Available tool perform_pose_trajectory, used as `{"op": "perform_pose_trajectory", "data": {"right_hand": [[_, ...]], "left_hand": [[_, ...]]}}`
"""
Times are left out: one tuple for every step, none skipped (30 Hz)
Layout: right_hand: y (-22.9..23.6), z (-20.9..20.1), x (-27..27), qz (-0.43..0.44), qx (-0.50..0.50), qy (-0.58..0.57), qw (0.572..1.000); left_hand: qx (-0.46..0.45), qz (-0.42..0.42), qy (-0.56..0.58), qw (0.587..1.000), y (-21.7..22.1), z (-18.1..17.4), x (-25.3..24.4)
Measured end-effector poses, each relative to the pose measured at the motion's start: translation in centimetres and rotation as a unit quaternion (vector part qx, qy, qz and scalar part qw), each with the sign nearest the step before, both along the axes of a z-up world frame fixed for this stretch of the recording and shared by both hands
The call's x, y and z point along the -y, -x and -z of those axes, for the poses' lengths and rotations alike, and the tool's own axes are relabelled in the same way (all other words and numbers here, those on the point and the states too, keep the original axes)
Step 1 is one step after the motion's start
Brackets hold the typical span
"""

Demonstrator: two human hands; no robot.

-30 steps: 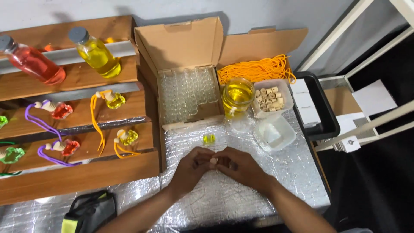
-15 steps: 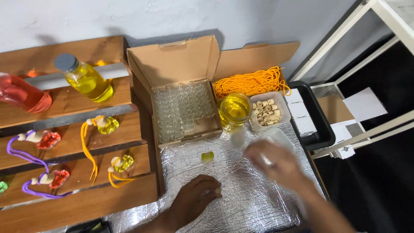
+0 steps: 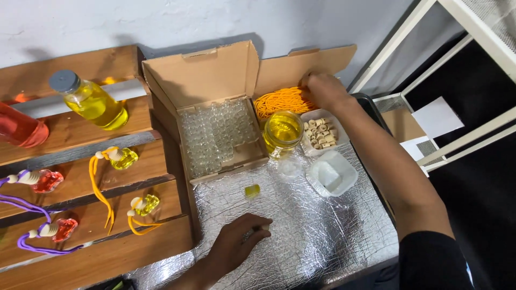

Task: Attaching a decorative string and wooden bead to a small perfume bottle cap.

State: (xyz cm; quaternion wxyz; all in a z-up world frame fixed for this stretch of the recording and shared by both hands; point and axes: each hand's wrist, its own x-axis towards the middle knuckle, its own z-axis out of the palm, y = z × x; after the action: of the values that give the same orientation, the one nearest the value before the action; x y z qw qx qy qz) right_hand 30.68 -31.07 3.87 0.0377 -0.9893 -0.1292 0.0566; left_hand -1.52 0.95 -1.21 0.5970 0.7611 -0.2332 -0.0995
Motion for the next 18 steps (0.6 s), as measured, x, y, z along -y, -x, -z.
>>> {"op": "perform_pose_trajectory", "data": {"right_hand": [[0.1,0.0,0.0,-0.001,-0.001,0.000,1.000],[0.1,-0.1,-0.1,-0.003,0.008,-0.002,1.000],[0.2,-0.1,-0.2,-0.005,0.017,-0.003,1.000],[0.3,-0.2,0.1,-0.008,0.015,-0.003,1.000],[0.4,-0.3,0.3,-0.025,0.041,-0.007,0.999],[0.5,-0.5,0.6,-0.041,0.066,-0.012,0.997],[0.8,-1.2,0.5,-0.045,0.064,-0.012,0.997],[1.2,-1.9,0.5,-0.046,0.081,-0.023,0.995],[1.7,-2.7,0.6,-0.046,0.098,-0.034,0.994],[2.2,-3.9,0.4,-0.048,0.096,-0.034,0.994],[2.8,-5.2,0.2,-0.056,0.110,-0.096,0.988],[3.4,-6.4,0.1,-0.064,0.124,-0.159,0.977],[3.1,-7.1,0.5,-0.063,0.123,-0.160,0.977],[2.7,-7.7,1.0,-0.111,0.211,-0.182,0.954],[2.5,-8.3,1.5,-0.159,0.296,-0.203,0.920],[3.4,-9.7,1.3,-0.157,0.296,-0.204,0.920],[4.2,-11.1,1.0,-0.136,0.306,-0.263,0.905],[5.1,-12.5,0.7,-0.115,0.315,-0.321,0.886]], "left_hand": [[-0.001,-0.001,0.000,1.000,-0.1,0.0,0.0],[-0.006,-0.002,-0.008,1.000,-0.1,-0.1,0.0],[-0.011,-0.004,-0.016,1.000,-0.1,0.0,0.0],[-0.013,-0.006,-0.016,1.000,-0.2,0.1,-0.1],[-0.008,-0.001,-0.018,1.000,-0.2,0.3,-0.1],[-0.003,0.005,-0.020,1.000,-0.2,0.4,-0.2],[-0.006,0.002,-0.020,1.000,-0.3,0.5,-0.2],[-0.002,0.000,-0.019,1.000,-0.3,0.6,-0.2],[0.002,0.001,-0.017,1.000,-0.3,0.7,-0.2],[0.001,-0.001,-0.017,1.000,-0.4,0.7,-0.2],[-0.033,-0.005,-0.017,0.999,-0.4,0.8,-0.2],[-0.066,-0.010,-0.017,0.998,-0.4,0.8,-0.1],[-0.067,-0.010,-0.018,0.998,-0.4,0.6,0.0],[-0.118,-0.026,-0.024,0.992,-0.5,0.5,0.1],[-0.170,-0.041,-0.031,0.984,-0.5,0.3,0.3],[-0.170,-0.041,-0.032,0.984,-0.4,0.5,0.3],[-0.110,-0.028,0.024,0.993,-0.4,0.8,0.2],[-0.050,-0.014,0.080,0.995,-0.4,1.1,0.2]]}}
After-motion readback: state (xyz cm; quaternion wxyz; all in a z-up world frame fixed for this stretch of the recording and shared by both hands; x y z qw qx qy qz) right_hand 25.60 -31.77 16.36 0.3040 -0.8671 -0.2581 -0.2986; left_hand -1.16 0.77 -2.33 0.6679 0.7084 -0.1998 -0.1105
